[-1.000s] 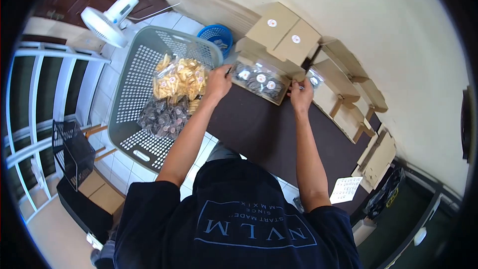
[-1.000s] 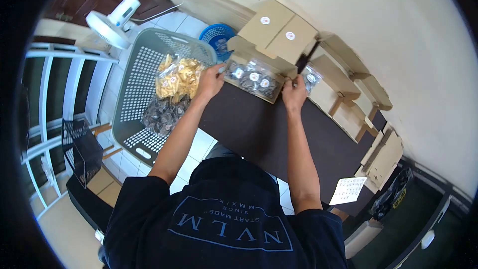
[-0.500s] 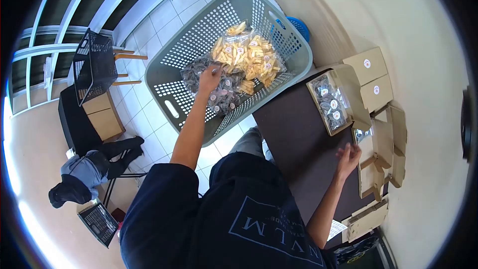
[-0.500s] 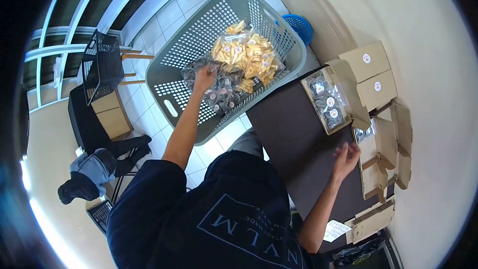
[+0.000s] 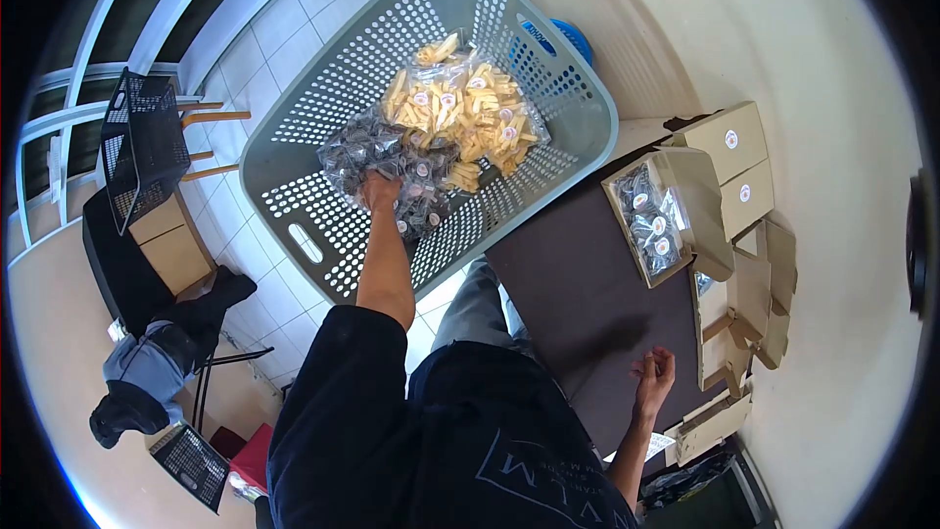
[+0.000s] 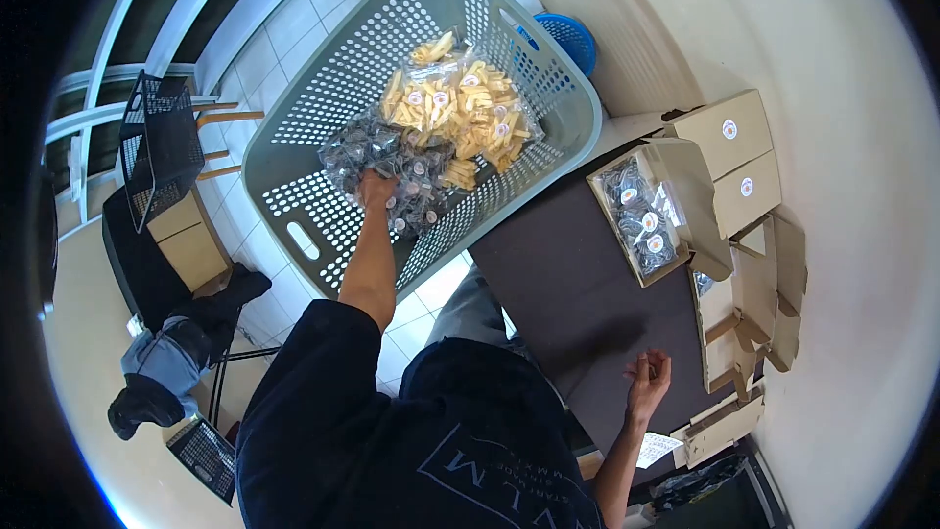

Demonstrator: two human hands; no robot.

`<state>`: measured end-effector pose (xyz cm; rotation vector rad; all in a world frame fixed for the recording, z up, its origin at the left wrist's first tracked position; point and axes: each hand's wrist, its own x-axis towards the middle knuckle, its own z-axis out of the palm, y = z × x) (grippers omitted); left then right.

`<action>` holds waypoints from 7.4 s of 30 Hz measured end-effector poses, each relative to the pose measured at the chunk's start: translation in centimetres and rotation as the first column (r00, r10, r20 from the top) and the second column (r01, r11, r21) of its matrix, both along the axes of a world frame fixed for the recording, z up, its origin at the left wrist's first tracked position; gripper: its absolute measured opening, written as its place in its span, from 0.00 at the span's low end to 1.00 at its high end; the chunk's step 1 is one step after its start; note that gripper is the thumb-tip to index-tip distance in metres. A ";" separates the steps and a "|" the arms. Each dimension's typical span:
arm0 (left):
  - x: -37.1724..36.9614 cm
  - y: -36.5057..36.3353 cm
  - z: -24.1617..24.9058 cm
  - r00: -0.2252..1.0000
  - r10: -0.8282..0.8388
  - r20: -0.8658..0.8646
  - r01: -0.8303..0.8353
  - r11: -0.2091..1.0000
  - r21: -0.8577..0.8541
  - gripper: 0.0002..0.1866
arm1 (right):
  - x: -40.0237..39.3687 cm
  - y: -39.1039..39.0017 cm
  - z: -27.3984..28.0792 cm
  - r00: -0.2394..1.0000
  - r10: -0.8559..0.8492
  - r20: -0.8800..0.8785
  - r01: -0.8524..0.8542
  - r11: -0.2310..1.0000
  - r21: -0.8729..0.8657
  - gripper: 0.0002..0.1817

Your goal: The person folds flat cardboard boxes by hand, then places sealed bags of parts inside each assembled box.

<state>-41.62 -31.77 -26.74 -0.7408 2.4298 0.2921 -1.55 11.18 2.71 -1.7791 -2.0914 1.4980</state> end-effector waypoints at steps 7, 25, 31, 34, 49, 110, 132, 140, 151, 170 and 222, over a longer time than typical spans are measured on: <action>0.2 -2.0 1.4 0.988 -0.054 -0.148 0.089 0.967 0.238 0.27 | -2.9 0.1 0.7 0.997 0.025 -0.074 -0.027 0.999 -0.027 0.12; 15.9 23.2 34.0 0.894 -0.261 0.364 -0.402 -0.105 0.910 0.25 | -14.9 -2.9 8.8 0.500 0.458 -0.735 -0.525 0.835 0.164 0.18; 19.5 24.6 37.8 0.952 -0.305 -0.039 0.041 0.001 0.999 0.26 | -6.8 -0.6 10.1 0.630 0.055 -0.775 -0.333 0.920 -0.205 0.10; 20.9 27.7 40.2 0.870 -0.388 -0.305 0.307 -0.059 0.950 0.18 | -3.7 -0.8 10.8 0.627 0.010 -0.779 -0.280 0.936 -0.214 0.08; 28.6 32.6 38.4 0.912 -0.406 -0.057 -0.026 -0.195 0.980 0.07 | 5.3 -1.3 9.9 0.627 -0.218 -0.748 -0.083 0.936 -0.343 0.05; 31.6 36.0 34.6 0.982 -0.058 -0.180 0.169 -0.160 0.973 0.15 | 6.5 0.4 6.4 0.746 0.157 -0.647 -0.105 0.987 0.118 0.20; 26.4 27.3 30.7 0.895 -0.365 -0.258 0.393 0.367 0.843 0.12 | 3.7 18.2 -4.1 0.973 -0.093 -0.212 0.150 0.951 0.270 0.16; 27.2 49.2 27.0 0.214 -0.549 -0.808 0.976 0.082 0.202 0.12 | 1.9 19.3 -1.4 0.975 0.190 0.118 -0.224 0.844 0.488 0.14; 26.0 52.4 23.9 -0.329 -0.726 -0.605 0.940 -0.310 -0.139 0.16 | 2.9 21.6 1.5 0.984 0.148 -0.097 -0.133 0.980 0.148 0.12; 23.9 52.6 24.9 -0.331 -0.750 -0.573 0.942 -0.294 -0.159 0.16 | 0.5 22.1 -0.9 0.941 0.331 0.073 -0.337 0.937 0.093 0.16; 3.4 -3.6 2.8 0.998 0.061 -0.017 -0.046 0.892 0.450 0.08 | 3.8 -4.2 -0.2 0.899 0.391 0.197 -0.433 0.861 0.267 0.13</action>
